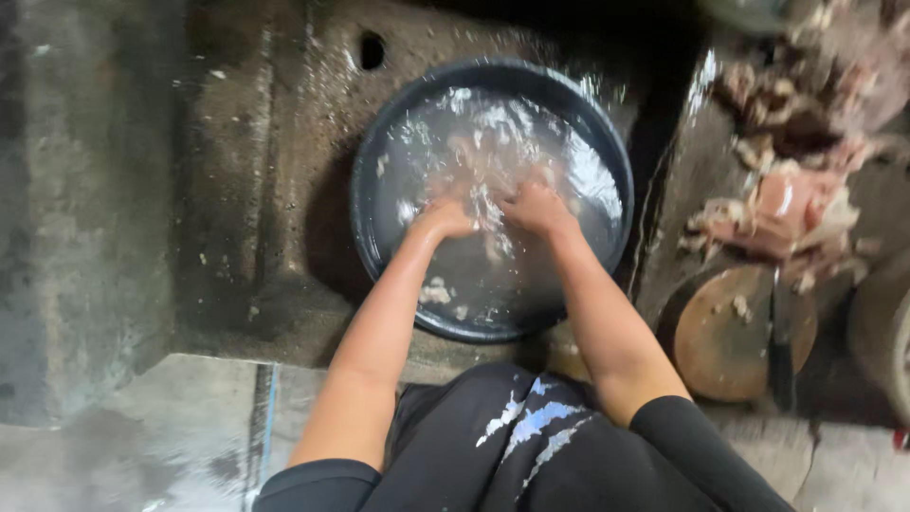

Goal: The person washes pieces of meat in a black basin filled with water, then transfers them to a wooden cutting board. Using a knife, they cut the meat into smaller pieces and place them into a white bowl. The person repeats this process of washing, cutting, and transferring the meat throughout the video.

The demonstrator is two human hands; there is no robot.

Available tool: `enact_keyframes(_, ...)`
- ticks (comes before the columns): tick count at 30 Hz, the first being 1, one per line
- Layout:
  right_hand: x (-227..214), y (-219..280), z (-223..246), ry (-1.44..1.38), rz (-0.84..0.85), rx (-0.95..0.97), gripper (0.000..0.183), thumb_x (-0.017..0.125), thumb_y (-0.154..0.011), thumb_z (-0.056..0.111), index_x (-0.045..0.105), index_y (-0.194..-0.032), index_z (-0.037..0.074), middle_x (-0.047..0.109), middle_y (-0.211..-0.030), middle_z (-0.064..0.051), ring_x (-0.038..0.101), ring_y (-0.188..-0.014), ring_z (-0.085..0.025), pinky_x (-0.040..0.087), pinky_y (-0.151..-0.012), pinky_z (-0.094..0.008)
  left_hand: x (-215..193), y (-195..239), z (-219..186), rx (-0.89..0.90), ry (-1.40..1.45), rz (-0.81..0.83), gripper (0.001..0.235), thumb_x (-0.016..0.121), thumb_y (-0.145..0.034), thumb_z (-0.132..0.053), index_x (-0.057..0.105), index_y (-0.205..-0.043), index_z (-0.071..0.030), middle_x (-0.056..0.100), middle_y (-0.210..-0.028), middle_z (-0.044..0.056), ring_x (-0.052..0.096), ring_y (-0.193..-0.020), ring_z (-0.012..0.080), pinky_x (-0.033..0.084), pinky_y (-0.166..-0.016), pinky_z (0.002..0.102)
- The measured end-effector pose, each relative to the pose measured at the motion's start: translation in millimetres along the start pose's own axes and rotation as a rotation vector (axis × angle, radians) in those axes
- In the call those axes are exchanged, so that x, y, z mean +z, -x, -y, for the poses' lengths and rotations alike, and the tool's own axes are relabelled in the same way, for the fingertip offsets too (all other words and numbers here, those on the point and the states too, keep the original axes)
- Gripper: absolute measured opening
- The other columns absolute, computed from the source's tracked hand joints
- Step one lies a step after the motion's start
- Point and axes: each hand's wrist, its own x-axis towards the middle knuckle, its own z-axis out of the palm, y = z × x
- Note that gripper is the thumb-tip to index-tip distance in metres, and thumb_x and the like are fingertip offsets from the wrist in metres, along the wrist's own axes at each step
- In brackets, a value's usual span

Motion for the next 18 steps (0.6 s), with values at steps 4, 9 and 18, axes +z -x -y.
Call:
enact_keyframes(4,46.1,22.3,-30.6,-0.179,-0.136,-0.081,0.07,0.068,-0.085,0.063,0.074,-0.117,0.001,0.04,-0.151,-0.033,0.057,-0.12,-0.048,0.046,-0.1,-0.05,63.8,-29.7,25.5,-0.051,0.242,-0.04,0.076,0.067,-0.079,-0.062,0.065,-0.135,-0.011,0.056,-0.145,0.019,0.05,-0.133,0.0348,0.038,-0.11,0.046)
enact_keyframes(9,81.1,38.3,-25.3,-0.949,-0.092,0.1,0.065,0.07,-0.086,0.05,0.068,-0.131,0.003,0.073,-0.108,-0.019,0.067,-0.087,-0.023,0.053,-0.078,-0.042,114.5,-9.8,42.8,-0.22,0.96,-0.018,0.065,0.063,-0.091,-0.049,0.074,-0.121,0.007,0.071,-0.118,0.024,0.064,-0.103,0.0292,0.05,-0.087,0.041)
enact_keyframes(18,24.7,115.9,1.3,-1.454,-0.492,-0.211,0.029,0.066,-0.096,0.013,0.067,-0.124,0.007,0.07,-0.116,-0.005,0.064,-0.104,-0.016,0.054,-0.091,-0.031,99.4,39.9,-99.5,0.147,1.098,-0.656,0.035,0.069,-0.091,-0.015,0.064,-0.121,0.001,0.068,-0.116,0.01,0.065,-0.104,0.021,0.055,-0.09,0.035)
